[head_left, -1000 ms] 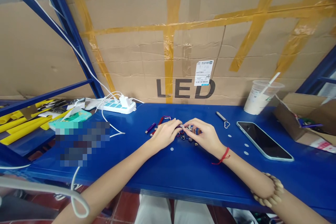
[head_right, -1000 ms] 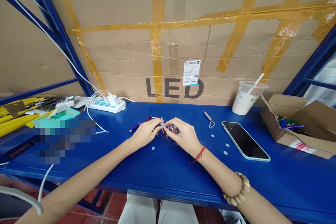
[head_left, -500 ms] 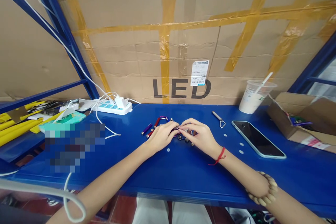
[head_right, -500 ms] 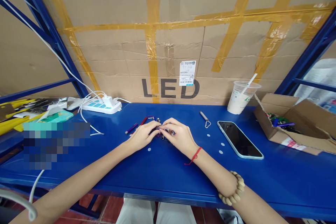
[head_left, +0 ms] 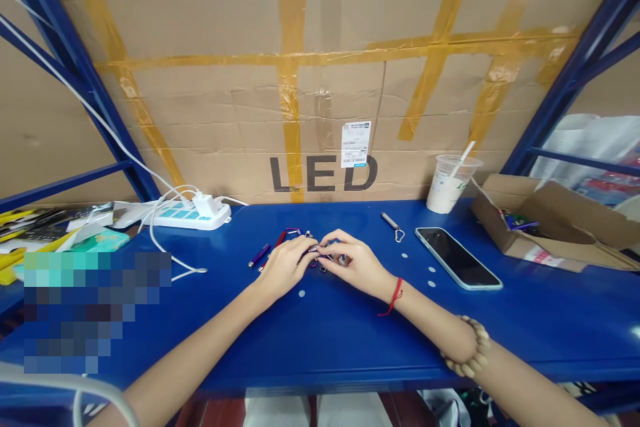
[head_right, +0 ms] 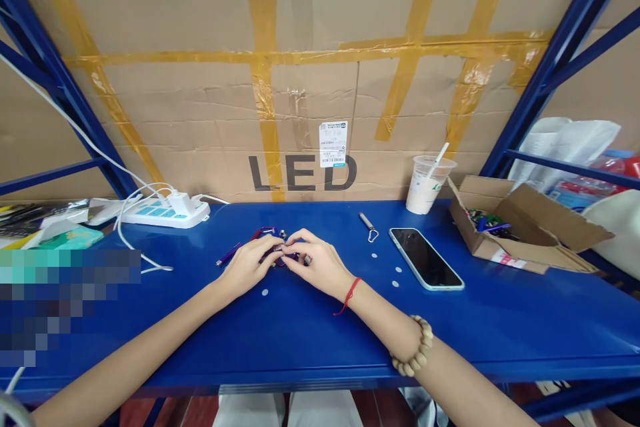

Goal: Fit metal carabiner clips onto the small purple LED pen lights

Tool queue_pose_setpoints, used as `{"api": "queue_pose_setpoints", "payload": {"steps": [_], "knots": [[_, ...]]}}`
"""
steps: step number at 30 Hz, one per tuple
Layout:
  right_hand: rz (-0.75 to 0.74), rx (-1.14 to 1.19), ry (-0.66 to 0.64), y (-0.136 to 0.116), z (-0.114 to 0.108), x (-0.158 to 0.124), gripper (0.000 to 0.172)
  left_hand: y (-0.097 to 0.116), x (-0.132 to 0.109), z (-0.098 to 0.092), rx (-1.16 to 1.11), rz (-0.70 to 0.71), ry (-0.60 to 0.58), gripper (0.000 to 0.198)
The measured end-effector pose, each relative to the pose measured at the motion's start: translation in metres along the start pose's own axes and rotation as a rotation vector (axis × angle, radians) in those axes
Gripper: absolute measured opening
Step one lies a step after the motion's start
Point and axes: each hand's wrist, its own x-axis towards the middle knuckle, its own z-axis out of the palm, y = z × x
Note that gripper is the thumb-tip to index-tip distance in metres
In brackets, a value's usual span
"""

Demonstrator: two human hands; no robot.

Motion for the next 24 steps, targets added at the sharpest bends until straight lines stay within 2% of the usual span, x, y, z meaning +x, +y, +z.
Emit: {"api": "queue_pose_setpoints", "payload": {"steps": [3,9,24], "knots": [[0.002,0.011,0.006,0.000,-0.001,0.000,0.032,0.001,0.000,0.001,0.022,-0.010,0.042,0.030],[0.011,-0.006,0.083,-0.002,-0.002,0.000,0.034,0.005,0.000,0.002,-0.004,-0.028,-0.109,0.034],[0.010,-0.040,0.102,0.002,-0.004,0.000,0.028,0.014,0.001,-0.002,-0.197,-0.207,-0.210,0.039]]}}
